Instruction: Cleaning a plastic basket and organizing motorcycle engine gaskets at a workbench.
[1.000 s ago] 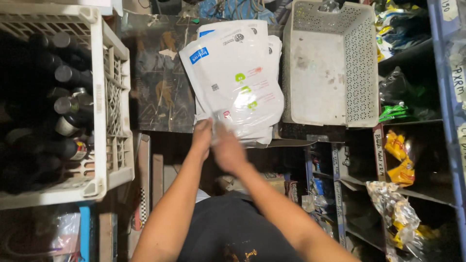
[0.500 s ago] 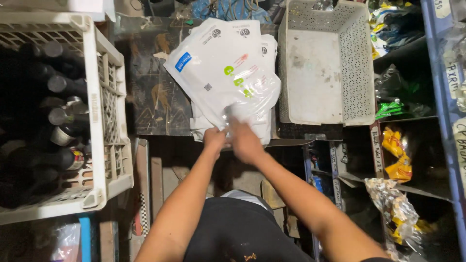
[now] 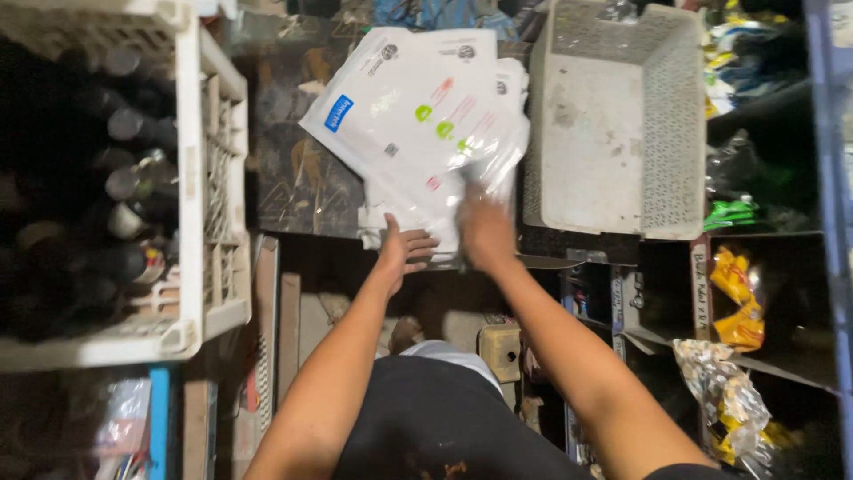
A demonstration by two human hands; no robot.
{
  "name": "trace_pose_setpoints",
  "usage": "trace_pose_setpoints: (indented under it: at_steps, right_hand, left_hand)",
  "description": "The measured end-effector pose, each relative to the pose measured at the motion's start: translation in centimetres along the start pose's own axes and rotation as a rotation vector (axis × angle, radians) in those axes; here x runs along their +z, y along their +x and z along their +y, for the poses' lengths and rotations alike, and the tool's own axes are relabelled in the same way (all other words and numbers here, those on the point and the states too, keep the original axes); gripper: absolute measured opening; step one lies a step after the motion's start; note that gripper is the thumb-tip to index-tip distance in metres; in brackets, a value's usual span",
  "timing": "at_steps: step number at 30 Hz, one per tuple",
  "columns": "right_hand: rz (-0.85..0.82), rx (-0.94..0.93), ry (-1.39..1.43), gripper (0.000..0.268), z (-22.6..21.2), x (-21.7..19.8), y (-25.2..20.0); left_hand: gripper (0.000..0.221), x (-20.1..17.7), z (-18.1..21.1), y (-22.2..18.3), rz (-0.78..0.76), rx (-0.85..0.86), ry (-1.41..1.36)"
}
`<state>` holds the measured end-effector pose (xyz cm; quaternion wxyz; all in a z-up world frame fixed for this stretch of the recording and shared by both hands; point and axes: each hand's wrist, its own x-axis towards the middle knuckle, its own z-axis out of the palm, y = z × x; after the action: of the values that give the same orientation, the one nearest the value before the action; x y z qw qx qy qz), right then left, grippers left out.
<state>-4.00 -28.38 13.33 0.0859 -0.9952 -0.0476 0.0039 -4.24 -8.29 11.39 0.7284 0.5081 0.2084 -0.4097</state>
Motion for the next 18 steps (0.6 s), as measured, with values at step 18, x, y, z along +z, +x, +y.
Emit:
trace_pose_setpoints:
  at_steps: [18]
  right_hand:
    - [0.181, 0.129, -0.331, 0.043, -0.4, 7.2, -3.6]
  left_hand:
    - [0.075, -0.1, 3.1, -1.0, 0.153, 0.373, 1.603]
